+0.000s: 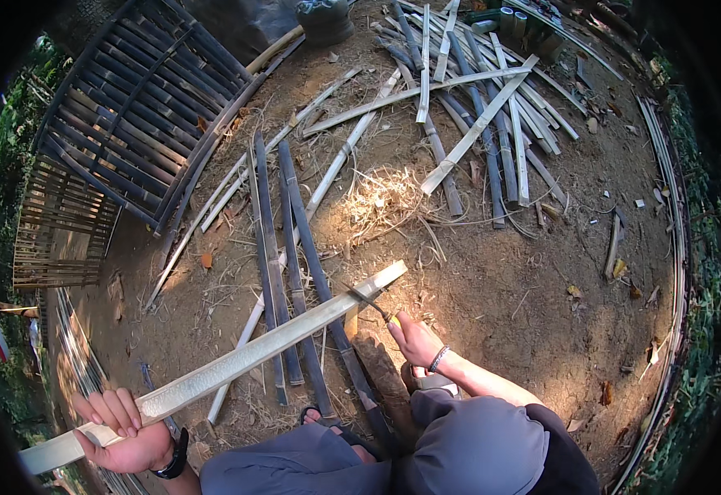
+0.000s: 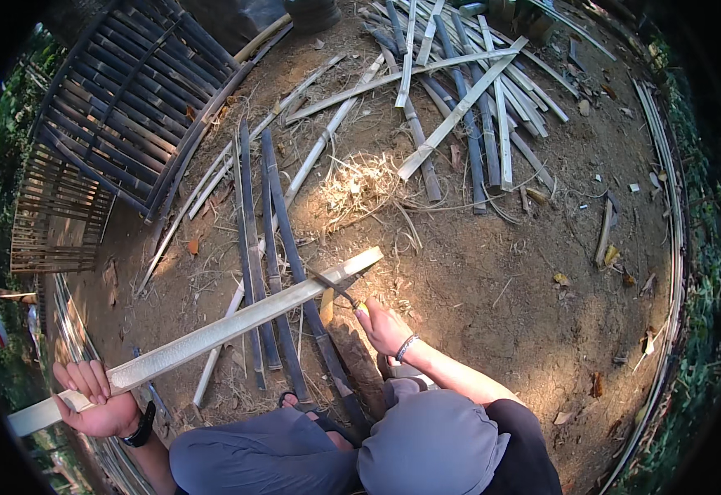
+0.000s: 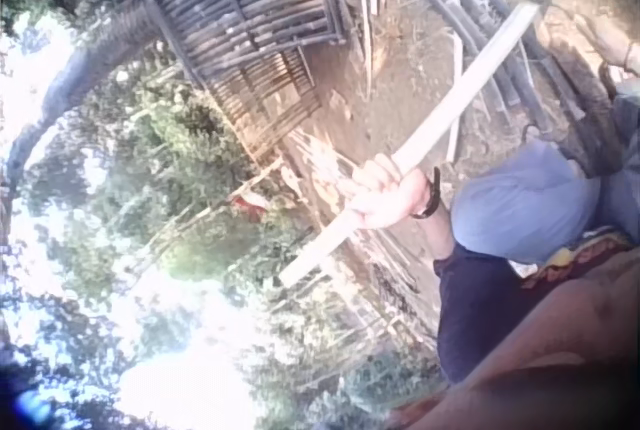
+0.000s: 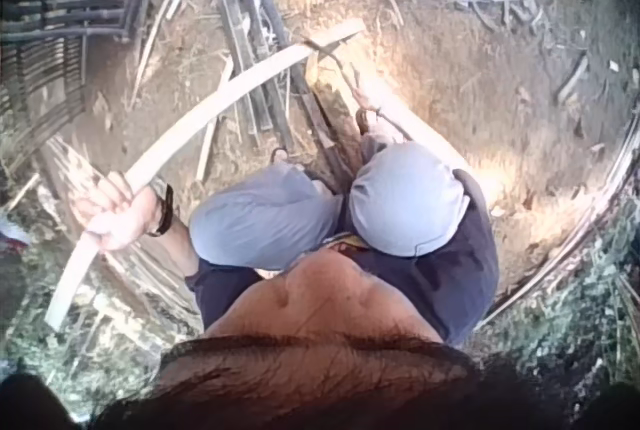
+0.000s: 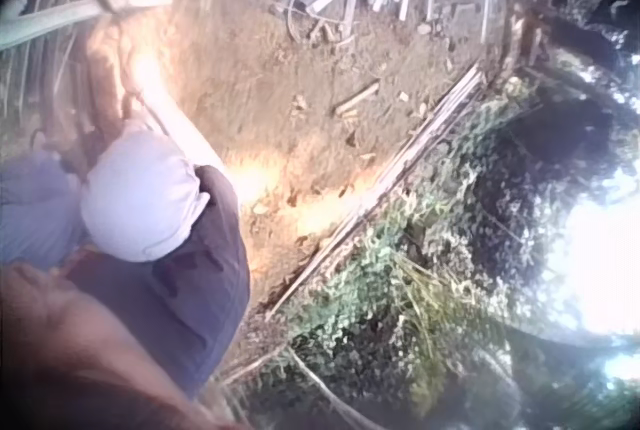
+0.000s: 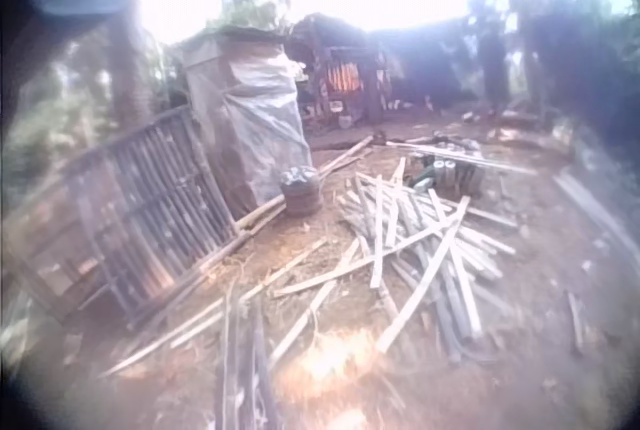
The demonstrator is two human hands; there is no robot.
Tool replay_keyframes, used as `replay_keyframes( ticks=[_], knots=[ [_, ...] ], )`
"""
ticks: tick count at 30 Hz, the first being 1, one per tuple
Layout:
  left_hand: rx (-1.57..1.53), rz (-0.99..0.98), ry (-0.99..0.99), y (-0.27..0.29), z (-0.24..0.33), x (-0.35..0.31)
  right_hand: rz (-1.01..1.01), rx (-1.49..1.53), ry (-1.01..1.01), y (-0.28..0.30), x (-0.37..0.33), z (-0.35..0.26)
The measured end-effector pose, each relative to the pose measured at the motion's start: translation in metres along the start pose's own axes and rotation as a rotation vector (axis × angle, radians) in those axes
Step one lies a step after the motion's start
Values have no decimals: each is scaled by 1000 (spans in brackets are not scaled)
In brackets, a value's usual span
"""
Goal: The person strips a long piece of bamboo using a knife, then cuts notches and trims the ends of several smaller bamboo strips.
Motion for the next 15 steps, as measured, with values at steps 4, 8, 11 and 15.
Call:
replay_keyframes(
  ticks=[4, 8, 11, 15],
  knots=[
    [-27, 14, 23, -1, -7, 4, 150, -83, -238, -4, 15, 86],
    [-5, 21, -21, -1, 3, -1, -70, 22, -64, 8, 6, -8],
    [-87, -108, 64, -12, -7, 0, 29, -80, -233, 9, 14, 48],
    [-43, -190, 63, -43, 2, -12, 223, 138, -328, 50, 7, 78]
  ],
)
Point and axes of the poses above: each hand's wrist, its own x-axis towards the middle knuckle, its own y-axis out of the back of the hand, z = x × y, the point moved 8 cm from there along x, towards the middle knuckle, and after that the axes turned 8 degrees about z, right-handed, at the moved point
